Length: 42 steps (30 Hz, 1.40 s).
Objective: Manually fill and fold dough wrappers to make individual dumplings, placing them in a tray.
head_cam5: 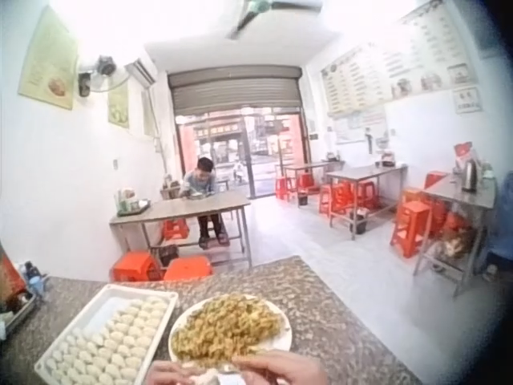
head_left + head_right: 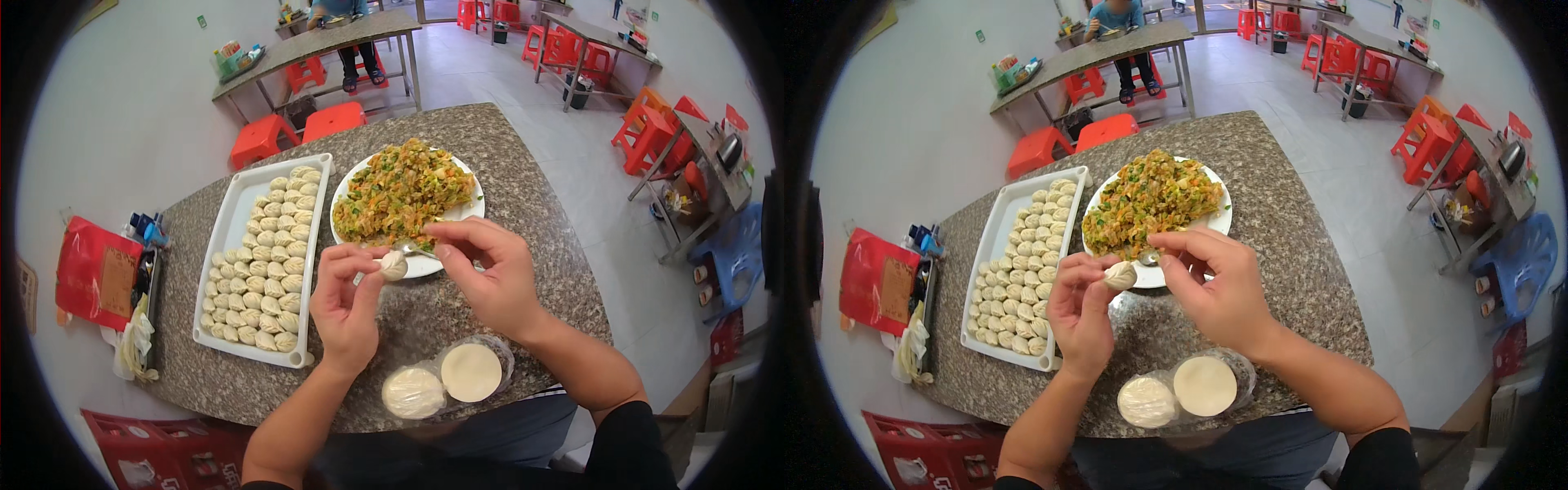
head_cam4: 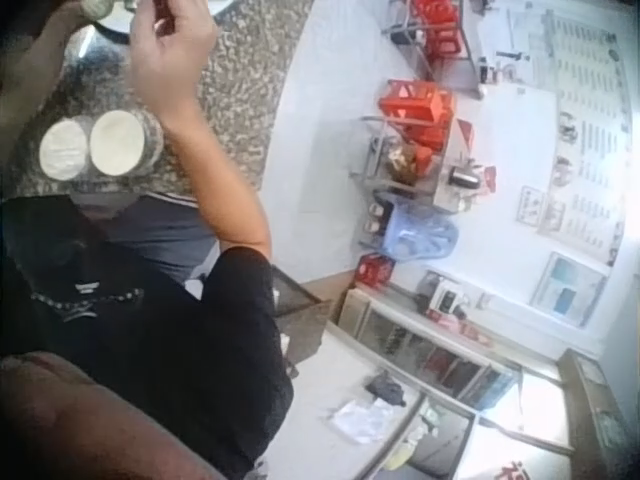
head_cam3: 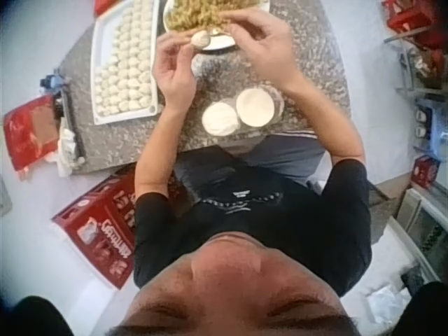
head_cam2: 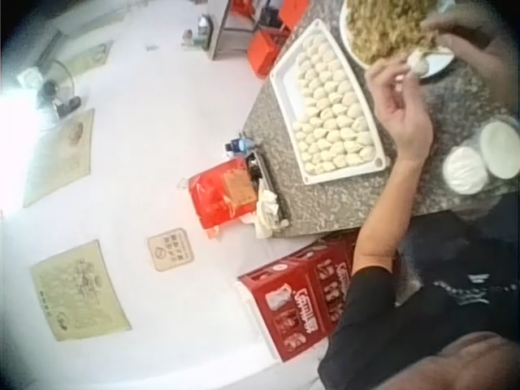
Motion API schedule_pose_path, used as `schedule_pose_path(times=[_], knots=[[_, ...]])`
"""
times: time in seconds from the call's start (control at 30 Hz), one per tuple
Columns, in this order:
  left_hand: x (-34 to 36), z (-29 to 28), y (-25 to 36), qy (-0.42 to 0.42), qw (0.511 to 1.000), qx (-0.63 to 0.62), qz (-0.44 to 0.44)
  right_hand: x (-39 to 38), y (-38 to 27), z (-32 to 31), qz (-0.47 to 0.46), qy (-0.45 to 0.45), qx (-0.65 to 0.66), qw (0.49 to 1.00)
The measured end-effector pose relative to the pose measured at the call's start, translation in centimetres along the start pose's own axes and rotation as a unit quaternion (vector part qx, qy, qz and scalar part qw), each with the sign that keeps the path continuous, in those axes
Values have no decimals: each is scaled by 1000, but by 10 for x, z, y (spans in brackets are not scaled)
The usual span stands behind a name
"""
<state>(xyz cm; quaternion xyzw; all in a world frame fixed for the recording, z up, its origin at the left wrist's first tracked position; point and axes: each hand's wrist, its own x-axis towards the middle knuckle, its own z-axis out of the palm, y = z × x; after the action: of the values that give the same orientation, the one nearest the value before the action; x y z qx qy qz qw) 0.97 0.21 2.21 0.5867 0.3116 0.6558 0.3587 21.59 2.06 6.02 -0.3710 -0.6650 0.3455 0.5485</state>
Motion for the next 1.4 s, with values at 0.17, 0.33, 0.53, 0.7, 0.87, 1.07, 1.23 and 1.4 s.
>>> schedule_pose_path(times=[0.17, 0.33, 0.53, 0.7, 0.87, 1.07, 1.23, 1.4], knots=[[-2, 7, 7, -10, 994, 59, 89, 1, 0, 4, 205, -66, 165, 963], [-1, -3, 17, 1, 977, 141, 161, 28, -23, 18, 309, -151, 204, 916], [4, -3, -8, 92, 980, 106, 138, 102, -9, 52, 183, -204, 58, 960], [4, -7, -6, 97, 963, 251, -12, 210, 24, 147, -41, -259, -152, 953], [5, -8, -4, 81, 958, 270, -52, 267, 58, 245, -123, -359, -236, 895], [6, -5, -11, 71, 956, 275, -79, 278, 80, 264, -101, -387, -324, 857], [5, -7, -8, 73, 952, 291, -62, 263, 64, 258, -41, -318, -267, 909], [2, 1, -13, 57, 953, 291, -60, 245, 77, 239, -151, -315, -295, 889]])
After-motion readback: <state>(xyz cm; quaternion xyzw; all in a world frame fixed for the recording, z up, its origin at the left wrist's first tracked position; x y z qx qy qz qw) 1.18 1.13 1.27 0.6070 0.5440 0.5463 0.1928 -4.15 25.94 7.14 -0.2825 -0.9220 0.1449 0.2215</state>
